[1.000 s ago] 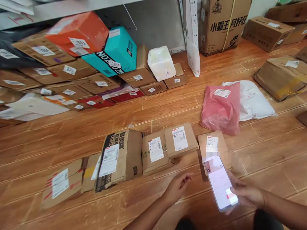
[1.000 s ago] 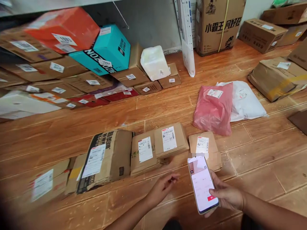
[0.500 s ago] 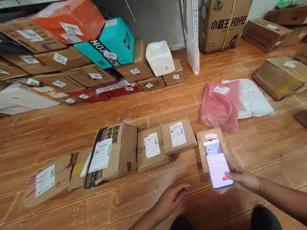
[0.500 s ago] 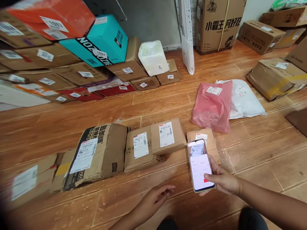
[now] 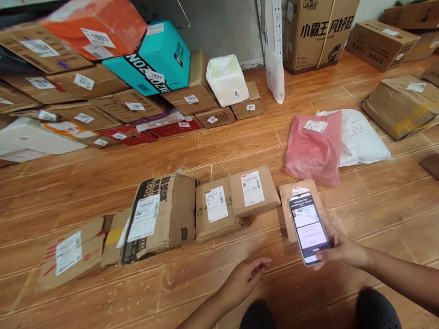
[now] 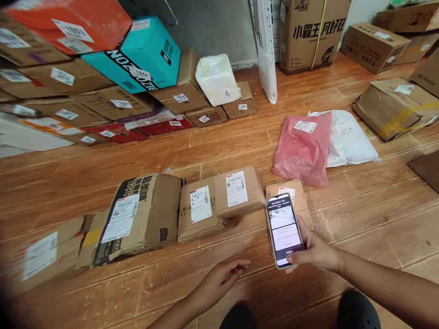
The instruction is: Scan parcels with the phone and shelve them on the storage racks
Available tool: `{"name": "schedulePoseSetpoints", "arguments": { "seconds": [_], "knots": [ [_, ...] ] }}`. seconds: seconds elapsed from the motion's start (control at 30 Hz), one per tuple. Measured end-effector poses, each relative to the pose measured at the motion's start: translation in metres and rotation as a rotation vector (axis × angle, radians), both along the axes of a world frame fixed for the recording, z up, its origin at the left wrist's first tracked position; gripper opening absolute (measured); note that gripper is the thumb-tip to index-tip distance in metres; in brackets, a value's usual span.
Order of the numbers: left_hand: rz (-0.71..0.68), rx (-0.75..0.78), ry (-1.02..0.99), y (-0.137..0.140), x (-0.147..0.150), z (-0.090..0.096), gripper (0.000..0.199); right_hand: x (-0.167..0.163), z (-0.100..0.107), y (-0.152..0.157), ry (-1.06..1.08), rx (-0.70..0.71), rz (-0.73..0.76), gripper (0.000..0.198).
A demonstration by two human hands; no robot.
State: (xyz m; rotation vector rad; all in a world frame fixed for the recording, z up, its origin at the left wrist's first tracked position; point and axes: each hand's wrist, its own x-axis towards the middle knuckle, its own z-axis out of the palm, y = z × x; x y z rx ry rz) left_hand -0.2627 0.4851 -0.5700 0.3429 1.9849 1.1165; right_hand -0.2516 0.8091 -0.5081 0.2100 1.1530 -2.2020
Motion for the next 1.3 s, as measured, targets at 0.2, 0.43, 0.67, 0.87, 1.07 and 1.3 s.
{"name": "schedulePoseSetpoints", "arguments": {
  "seconds": [0.2, 0.43, 0.67, 0.87, 1.07, 1.3],
  "knots": [
    [-0.011, 0.031, 0.008, 0.002, 0.001, 0.006, 0.036, 0.007, -0.005, -0.006, 0.043, 0.124, -0.063, 0.122],
    [-0.014, 0.019, -0.028, -0.001, 0.005, 0.003, 0.035, 0.014, 0.001, 0.000, 0.064, 0.140, -0.006, 0.118],
    [-0.036, 0.023, 0.003, 0.000, 0.011, -0.001, 0.034, 0.018, 0.003, 0.000, 0.003, 0.076, -0.040, 0.096],
    [-0.052, 0.031, 0.018, 0.000, 0.014, -0.005, 0.035, 0.021, -0.001, -0.002, -0.088, 0.020, -0.108, 0.081],
    [-0.053, 0.031, 0.017, 0.000, 0.014, -0.007, 0.035, 0.024, 0.000, -0.001, 0.079, 0.181, -0.094, 0.084],
    [-0.083, 0.020, 0.012, -0.002, 0.017, -0.009, 0.038, 0.028, 0.003, -0.009, 0.150, 0.357, -0.072, 0.086]
  ]
}}
